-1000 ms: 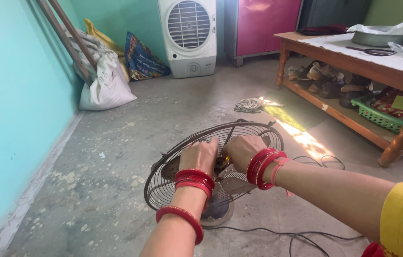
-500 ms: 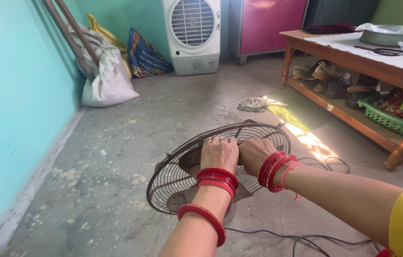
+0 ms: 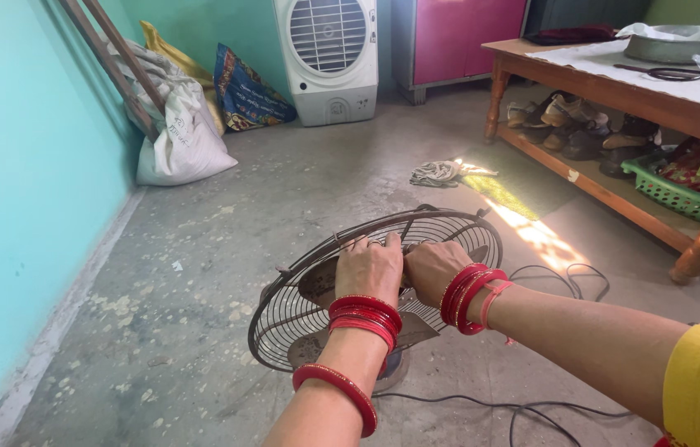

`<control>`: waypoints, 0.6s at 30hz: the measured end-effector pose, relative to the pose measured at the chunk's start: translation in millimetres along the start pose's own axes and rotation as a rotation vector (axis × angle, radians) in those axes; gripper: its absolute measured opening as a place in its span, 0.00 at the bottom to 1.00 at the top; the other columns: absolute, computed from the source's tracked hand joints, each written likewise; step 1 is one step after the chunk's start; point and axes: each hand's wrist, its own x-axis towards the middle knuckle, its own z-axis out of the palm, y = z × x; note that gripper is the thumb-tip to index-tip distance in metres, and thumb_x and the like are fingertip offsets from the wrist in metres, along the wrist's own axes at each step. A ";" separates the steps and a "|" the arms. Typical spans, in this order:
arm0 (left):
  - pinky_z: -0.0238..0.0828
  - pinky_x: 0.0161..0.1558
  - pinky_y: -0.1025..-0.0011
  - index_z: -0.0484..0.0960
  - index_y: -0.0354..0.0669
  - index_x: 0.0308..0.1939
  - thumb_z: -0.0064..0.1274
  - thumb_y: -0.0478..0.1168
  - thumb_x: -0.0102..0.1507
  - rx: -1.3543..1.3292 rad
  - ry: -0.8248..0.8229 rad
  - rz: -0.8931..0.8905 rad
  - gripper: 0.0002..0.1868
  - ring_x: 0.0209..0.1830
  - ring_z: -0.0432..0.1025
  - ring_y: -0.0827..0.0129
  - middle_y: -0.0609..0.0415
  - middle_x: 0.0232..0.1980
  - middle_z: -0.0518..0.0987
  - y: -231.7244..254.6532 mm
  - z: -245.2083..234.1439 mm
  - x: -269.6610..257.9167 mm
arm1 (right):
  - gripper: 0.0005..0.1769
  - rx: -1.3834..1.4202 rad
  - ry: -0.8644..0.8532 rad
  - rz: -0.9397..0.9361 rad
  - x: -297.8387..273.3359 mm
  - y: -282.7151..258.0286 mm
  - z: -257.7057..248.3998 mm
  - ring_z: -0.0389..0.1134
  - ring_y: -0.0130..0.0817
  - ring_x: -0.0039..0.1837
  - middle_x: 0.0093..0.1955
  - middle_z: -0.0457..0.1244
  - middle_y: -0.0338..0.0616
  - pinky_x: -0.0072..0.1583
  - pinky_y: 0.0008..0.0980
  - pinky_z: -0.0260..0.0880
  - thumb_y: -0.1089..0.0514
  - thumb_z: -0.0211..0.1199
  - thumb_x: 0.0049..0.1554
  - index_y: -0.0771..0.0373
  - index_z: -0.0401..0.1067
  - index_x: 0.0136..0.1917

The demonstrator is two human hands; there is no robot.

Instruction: The person assembles a table fan by attaching the fan blades to the motor hub, securing them with a nut, and then attaching the front wire cage. They use a screwdriver to tighten the nut and ensure the cage is properly fixed.

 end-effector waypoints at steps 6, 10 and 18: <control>0.70 0.57 0.63 0.78 0.46 0.49 0.50 0.38 0.64 -0.013 0.001 -0.004 0.09 0.53 0.77 0.59 0.47 0.40 0.85 -1.3 2.6 0.9 | 0.07 -0.016 -0.002 0.002 2.0 0.9 1.9 0.73 0.49 0.48 0.41 0.70 0.51 0.48 0.44 0.74 0.64 0.65 0.47 0.61 0.78 0.42; 0.70 0.56 0.63 0.78 0.46 0.48 0.51 0.38 0.64 -0.011 0.011 0.002 0.09 0.53 0.77 0.59 0.47 0.40 0.85 -1.8 3.0 0.9 | 0.07 -0.028 -0.004 -0.012 1.7 -0.3 1.6 0.73 0.48 0.49 0.42 0.70 0.50 0.48 0.44 0.74 0.64 0.65 0.48 0.60 0.79 0.42; 0.69 0.58 0.63 0.78 0.45 0.48 0.51 0.38 0.65 -0.010 -0.007 -0.002 0.08 0.54 0.76 0.59 0.47 0.40 0.85 -4.6 2.5 -0.9 | 0.07 -0.041 -0.024 -0.007 0.6 -2.9 -1.7 0.73 0.47 0.48 0.43 0.70 0.49 0.48 0.43 0.75 0.64 0.65 0.48 0.60 0.79 0.43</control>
